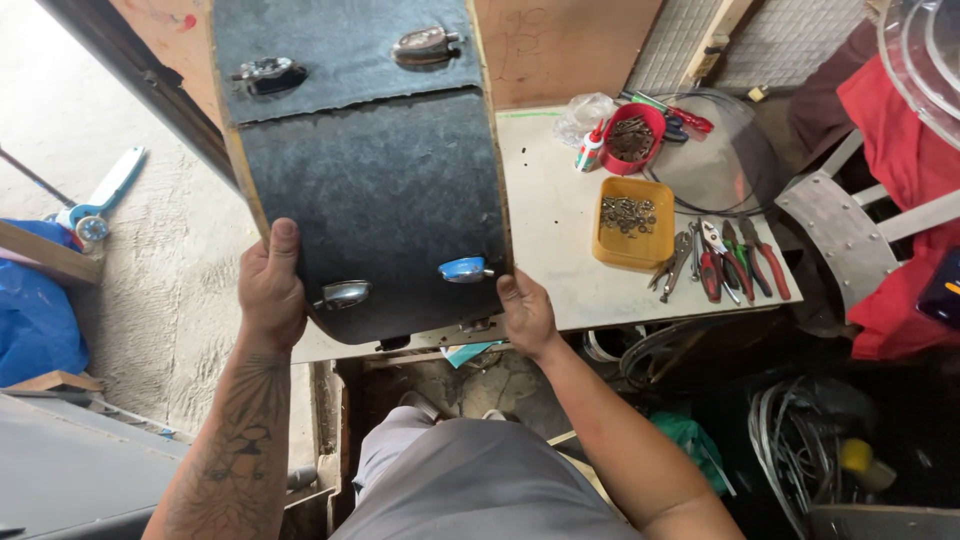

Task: Removing hardware from a drum shell using a screwdriver and inspecting the shell

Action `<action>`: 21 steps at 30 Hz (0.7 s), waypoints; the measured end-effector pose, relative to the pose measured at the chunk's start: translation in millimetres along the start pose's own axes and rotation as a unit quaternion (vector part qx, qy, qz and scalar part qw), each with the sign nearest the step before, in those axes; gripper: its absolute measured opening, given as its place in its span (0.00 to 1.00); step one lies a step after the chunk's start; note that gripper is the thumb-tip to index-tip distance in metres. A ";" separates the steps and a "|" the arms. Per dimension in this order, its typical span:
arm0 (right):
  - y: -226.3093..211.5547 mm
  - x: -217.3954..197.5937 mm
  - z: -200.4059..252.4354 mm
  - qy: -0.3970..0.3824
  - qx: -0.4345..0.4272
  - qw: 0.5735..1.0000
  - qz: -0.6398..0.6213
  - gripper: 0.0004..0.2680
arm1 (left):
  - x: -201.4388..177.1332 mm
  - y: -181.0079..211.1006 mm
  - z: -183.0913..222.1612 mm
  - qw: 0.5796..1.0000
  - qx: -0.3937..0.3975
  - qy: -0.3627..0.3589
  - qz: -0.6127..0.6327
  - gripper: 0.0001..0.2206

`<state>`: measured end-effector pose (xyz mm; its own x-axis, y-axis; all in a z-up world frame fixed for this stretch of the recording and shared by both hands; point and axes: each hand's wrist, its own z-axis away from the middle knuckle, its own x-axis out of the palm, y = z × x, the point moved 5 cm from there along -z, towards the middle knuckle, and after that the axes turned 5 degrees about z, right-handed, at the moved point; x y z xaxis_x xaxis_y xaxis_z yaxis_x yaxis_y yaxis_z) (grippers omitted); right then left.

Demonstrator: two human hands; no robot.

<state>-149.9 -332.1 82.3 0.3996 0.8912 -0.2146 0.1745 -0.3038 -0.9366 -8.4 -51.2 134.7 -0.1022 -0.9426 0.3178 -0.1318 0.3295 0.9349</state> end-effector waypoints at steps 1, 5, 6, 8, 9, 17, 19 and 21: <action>22.2 3.8 2.9 0.004 0.001 1.000 0.001 0.18 | -13.2 -4.6 -2.4 1.000 -0.002 -0.004 0.000 0.21; 59.7 8.4 15.2 -0.004 0.015 1.000 0.010 0.20 | -36.8 -16.6 -8.5 0.980 0.025 -0.008 -0.195 0.23; 56.8 10.8 17.2 -0.024 0.021 0.999 0.023 0.25 | -37.7 -14.3 -6.7 0.943 0.052 -0.011 -0.329 0.24; 67.1 7.4 24.7 -0.024 0.030 0.999 0.031 0.23 | -37.4 -11.8 -3.8 0.909 0.063 -0.020 -0.412 0.24; 71.4 8.2 27.5 -0.042 0.031 0.998 0.032 0.20 | -39.0 -8.3 -3.9 0.865 0.082 -0.007 -0.495 0.25; 93.6 -6.0 47.2 -0.040 0.076 0.994 0.072 0.18 | 0.1 7.9 14.9 0.975 0.164 -0.011 -0.151 0.28; 89.3 -16.1 49.2 -0.023 0.029 0.995 0.090 0.15 | 5.5 14.9 24.1 0.969 0.199 -0.031 -0.142 0.25; 73.8 -28.8 49.5 -0.059 0.053 0.994 0.080 0.11 | -0.2 9.8 33.2 0.965 0.060 0.014 -0.255 0.28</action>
<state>-193.1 -363.6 5.7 0.3059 0.8694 -0.3880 0.0193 -0.4131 -0.9105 -42.4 -46.0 138.6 0.0317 -0.9845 -0.1727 -0.2718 -0.1748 0.9464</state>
